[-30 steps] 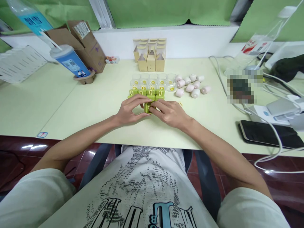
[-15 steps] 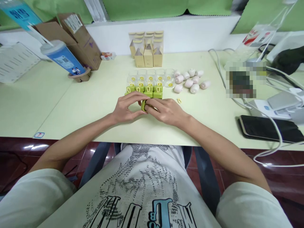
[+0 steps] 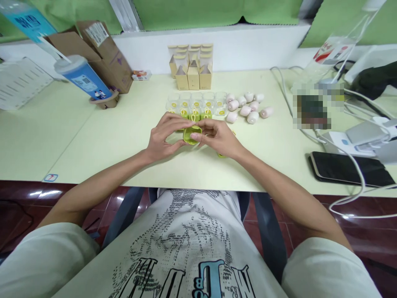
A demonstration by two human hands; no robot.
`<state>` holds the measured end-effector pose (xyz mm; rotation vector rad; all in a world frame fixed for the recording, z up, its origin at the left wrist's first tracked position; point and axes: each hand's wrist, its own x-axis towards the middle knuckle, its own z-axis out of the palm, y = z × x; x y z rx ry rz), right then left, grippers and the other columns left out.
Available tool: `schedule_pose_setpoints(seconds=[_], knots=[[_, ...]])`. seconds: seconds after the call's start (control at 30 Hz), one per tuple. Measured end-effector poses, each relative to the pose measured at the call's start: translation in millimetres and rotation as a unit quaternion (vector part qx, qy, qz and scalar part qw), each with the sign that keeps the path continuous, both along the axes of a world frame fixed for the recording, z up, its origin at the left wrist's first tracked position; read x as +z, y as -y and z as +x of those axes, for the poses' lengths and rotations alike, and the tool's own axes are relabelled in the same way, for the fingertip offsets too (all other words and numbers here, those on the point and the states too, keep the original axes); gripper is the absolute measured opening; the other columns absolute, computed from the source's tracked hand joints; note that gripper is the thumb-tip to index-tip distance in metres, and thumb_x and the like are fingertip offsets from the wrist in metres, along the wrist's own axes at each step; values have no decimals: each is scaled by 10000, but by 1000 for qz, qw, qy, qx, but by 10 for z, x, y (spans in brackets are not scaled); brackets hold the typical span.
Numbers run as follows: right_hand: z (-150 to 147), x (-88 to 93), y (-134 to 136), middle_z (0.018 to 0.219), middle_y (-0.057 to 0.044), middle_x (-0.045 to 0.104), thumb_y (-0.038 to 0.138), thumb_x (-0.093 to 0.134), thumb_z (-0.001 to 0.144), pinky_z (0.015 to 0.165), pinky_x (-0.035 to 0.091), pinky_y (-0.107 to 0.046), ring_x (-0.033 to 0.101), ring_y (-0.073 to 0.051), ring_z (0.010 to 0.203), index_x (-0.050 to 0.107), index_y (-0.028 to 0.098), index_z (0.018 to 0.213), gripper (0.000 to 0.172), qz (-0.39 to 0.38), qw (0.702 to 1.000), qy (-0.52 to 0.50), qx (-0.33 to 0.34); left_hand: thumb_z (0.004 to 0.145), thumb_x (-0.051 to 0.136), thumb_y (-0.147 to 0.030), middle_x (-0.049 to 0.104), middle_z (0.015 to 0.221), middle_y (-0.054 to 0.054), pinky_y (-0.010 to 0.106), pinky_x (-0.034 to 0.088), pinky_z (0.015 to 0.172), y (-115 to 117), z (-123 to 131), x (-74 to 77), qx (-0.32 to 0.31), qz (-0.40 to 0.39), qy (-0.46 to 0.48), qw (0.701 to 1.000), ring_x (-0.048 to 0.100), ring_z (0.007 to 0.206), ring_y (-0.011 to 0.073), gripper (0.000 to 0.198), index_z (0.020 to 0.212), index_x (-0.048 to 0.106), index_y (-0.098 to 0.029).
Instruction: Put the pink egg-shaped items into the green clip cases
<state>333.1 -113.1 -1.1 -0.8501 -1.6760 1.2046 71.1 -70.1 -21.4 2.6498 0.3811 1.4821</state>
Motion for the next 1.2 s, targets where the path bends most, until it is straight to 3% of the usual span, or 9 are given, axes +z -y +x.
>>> schedule_pose_setpoints(seconds=[0.13, 0.57, 0.7, 0.8, 0.9, 1.0, 1.1, 1.2], knots=[[-40, 21, 30, 1094, -65, 886, 670, 1100, 835, 834, 767, -400, 818, -222, 908, 843, 228, 1056, 557, -34, 999, -32, 22, 1138, 833, -535, 916, 1412, 69, 530, 659, 1102, 0, 3, -6, -5, -2, -3, 1000, 821, 1284, 276, 544, 1646, 731, -370], [-90, -28, 55, 971, -8, 825, 568, 1074, 899, 738, 715, -345, 783, -194, 844, 763, 245, 1118, 498, -10, 1000, -26, 4, 1178, 764, -538, 912, 1442, 93, 524, 692, 1023, -42, 12, -69, -10, 46, -18, 999, 818, 1256, 284, 564, 1711, 688, -374], [-102, -12, 56, 899, 17, 799, 541, 1109, 862, 648, 686, -303, 787, -180, 784, 688, 262, 1037, 535, -11, 998, -55, 10, 1218, 675, -540, 869, 1556, 105, 518, 705, 1020, -53, 36, -57, -21, 77, -24, 997, 802, 1300, 283, 607, 1804, 590, -407], [-97, 34, 69, 973, -2, 836, 594, 1126, 831, 697, 744, -354, 823, -197, 792, 691, 269, 1032, 579, -25, 996, -90, -1, 1226, 659, -527, 811, 1638, 133, 528, 706, 1057, -63, 36, -40, 1, 61, -12, 998, 803, 1379, 295, 622, 1827, 556, -404], [-93, 89, 103, 1033, -2, 845, 640, 1153, 767, 773, 792, -434, 858, -231, 804, 711, 289, 1065, 639, -43, 992, -115, -16, 1231, 670, -417, 872, 1452, 125, 511, 699, 1037, -68, 26, -53, 25, 40, -12, 999, 840, 1276, 282, 465, 1688, 697, -335], [-101, 117, 140, 1012, -5, 857, 657, 1163, 735, 732, 780, -423, 860, -249, 811, 747, 311, 1138, 675, -58, 993, -103, -22, 1221, 688, -388, 909, 1218, 98, 463, 684, 946, -53, 30, -91, 32, 55, -26, 998, 845, 1097, 252, 265, 1399, 836, -259], [-110, 115, 157, 937, -9, 867, 625, 1184, 702, 645, 742, -370, 828, -227, 761, 768, 289, 1091, 661, -63, 994, -84, -13, 1213, 696, -446, 908, 1105, 88, 435, 653, 854, -31, 35, -122, 61, 76, -43, 994, 834, 1005, 245, 264, 1231, 865, -244], [-104, 113, 159, 929, -25, 883, 571, 1178, 733, 658, 753, -369, 841, -230, 784, 777, 263, 1060, 602, -71, 994, -79, 4, 1215, 677, -500, 910, 1030, 80, 425, 626, 807, -32, 17, -135, 79, 93, -53, 991, 837, 965, 251, 322, 1182, 887, -259]])
